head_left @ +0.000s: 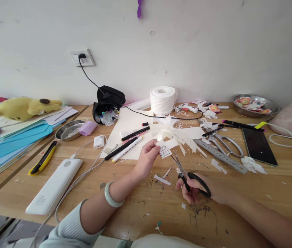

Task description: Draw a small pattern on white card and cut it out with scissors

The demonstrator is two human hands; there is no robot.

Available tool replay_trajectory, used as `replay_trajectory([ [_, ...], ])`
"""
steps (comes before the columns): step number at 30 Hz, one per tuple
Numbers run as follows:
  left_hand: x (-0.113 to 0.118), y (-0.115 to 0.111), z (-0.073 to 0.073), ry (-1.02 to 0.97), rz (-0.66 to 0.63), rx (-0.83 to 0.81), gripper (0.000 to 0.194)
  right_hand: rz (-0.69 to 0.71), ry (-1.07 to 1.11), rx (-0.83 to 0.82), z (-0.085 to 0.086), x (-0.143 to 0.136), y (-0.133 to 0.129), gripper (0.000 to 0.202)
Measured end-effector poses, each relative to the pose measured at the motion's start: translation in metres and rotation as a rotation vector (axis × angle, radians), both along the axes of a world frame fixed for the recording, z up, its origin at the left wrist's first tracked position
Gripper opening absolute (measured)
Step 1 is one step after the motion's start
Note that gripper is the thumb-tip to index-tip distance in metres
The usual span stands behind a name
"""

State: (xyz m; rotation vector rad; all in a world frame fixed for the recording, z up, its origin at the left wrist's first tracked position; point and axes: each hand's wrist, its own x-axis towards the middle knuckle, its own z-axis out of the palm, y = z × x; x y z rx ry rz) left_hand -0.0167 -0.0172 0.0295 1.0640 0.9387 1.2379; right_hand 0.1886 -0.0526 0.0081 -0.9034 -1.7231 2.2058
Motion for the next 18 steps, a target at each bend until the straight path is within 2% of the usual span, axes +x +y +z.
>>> replay_trajectory([
  [7,0.01,-0.012,0.004,0.089,-0.09,0.007,0.03,-0.103,0.038,-0.011,-0.004,-0.003,-0.002,0.063],
  [18,0.011,-0.012,0.004,0.084,-0.166,0.0,0.035,-0.125,0.003,-0.004,0.003,-0.004,-0.002,0.061],
])
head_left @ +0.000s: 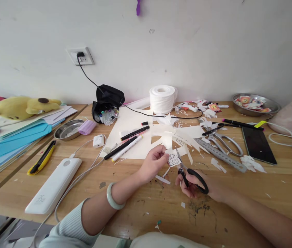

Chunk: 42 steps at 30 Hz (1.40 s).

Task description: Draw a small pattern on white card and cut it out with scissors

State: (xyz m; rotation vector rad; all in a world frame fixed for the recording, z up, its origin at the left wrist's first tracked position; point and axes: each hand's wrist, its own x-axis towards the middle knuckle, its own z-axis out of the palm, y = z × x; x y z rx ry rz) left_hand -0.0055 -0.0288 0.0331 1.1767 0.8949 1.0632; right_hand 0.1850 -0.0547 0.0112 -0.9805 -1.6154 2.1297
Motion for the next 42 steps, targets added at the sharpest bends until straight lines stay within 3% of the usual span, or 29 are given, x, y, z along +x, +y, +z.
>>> replay_trajectory([
  [7,-0.003,0.003,-0.001,0.005,0.032,0.031,0.036,0.021,0.022,0.033,-0.008,0.003,0.001,0.05],
  [20,-0.005,0.005,-0.007,-0.112,0.063,0.025,0.028,-0.019,-0.003,0.037,0.004,-0.005,0.0,0.053],
  [27,-0.004,0.008,-0.01,-0.137,0.153,0.065,0.025,-0.063,-0.057,0.021,0.005,-0.008,0.0,0.054],
  [36,-0.018,0.011,-0.004,0.1,0.037,0.137,0.029,0.006,0.054,0.046,-0.011,0.01,0.008,0.047],
  [42,-0.026,0.015,-0.004,0.139,-0.164,0.142,0.032,0.112,0.157,-0.016,-0.008,0.021,0.017,0.049],
])
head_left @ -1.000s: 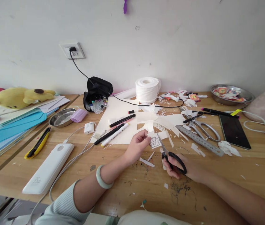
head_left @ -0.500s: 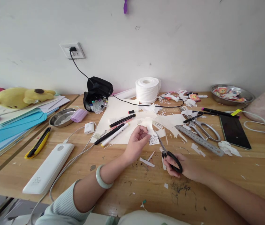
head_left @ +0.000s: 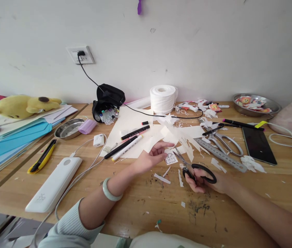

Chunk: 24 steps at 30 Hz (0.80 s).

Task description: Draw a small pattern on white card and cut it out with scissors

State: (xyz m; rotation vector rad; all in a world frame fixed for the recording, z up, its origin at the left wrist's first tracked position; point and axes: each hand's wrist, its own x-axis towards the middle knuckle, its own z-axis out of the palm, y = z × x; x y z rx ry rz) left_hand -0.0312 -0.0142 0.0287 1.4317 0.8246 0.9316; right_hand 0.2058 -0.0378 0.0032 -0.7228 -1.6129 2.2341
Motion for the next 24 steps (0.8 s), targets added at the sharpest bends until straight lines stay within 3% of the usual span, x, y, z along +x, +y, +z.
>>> replay_trajectory([
  [6,-0.001,0.002,-0.003,-0.042,0.022,-0.014,0.033,0.03,-0.009,0.049,0.011,-0.001,0.002,0.049],
  [15,0.001,0.004,-0.01,-0.137,0.092,-0.025,0.039,0.002,-0.114,0.11,0.005,0.0,0.005,0.049],
  [24,-0.002,0.005,-0.008,-0.002,-0.153,0.026,0.05,0.063,-0.204,0.106,0.017,-0.002,0.006,0.049],
])
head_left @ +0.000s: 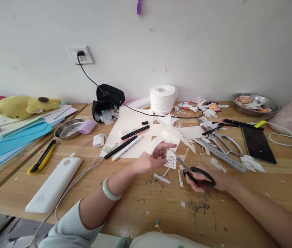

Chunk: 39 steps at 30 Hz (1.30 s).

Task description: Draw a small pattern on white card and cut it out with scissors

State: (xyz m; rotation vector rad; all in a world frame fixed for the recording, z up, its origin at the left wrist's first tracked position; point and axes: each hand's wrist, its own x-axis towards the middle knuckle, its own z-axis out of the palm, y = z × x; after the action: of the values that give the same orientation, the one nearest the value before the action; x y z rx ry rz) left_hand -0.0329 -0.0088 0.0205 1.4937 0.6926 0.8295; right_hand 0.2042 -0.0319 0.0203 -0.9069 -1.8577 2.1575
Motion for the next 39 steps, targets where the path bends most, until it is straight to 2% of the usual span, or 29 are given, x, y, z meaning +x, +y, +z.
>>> replay_trajectory([
  [7,-0.008,-0.001,0.008,0.097,-0.181,-0.035,0.049,0.071,-0.055,0.07,0.004,0.004,0.0,0.045],
  [12,-0.012,0.0,0.014,0.067,-0.231,-0.105,0.05,0.116,-0.086,0.112,0.009,0.002,0.001,0.043],
  [16,-0.012,0.001,0.012,0.014,-0.286,-0.249,0.058,0.144,-0.102,0.134,0.009,0.0,0.002,0.041],
  [19,-0.013,0.002,0.009,-0.003,-0.275,-0.346,0.065,0.101,-0.144,0.141,0.007,0.0,0.001,0.039],
  [23,-0.014,0.004,0.006,-0.008,-0.285,-0.399,0.067,0.013,-0.095,0.191,0.006,0.001,-0.003,0.042],
  [33,-0.011,0.004,0.004,-0.037,-0.329,-0.508,0.062,0.062,-0.055,0.147,0.006,0.001,-0.002,0.052],
  [39,-0.013,0.008,0.0,-0.047,-0.338,-0.492,0.064,-0.07,-0.103,-0.027,0.006,-0.002,-0.004,0.047],
])
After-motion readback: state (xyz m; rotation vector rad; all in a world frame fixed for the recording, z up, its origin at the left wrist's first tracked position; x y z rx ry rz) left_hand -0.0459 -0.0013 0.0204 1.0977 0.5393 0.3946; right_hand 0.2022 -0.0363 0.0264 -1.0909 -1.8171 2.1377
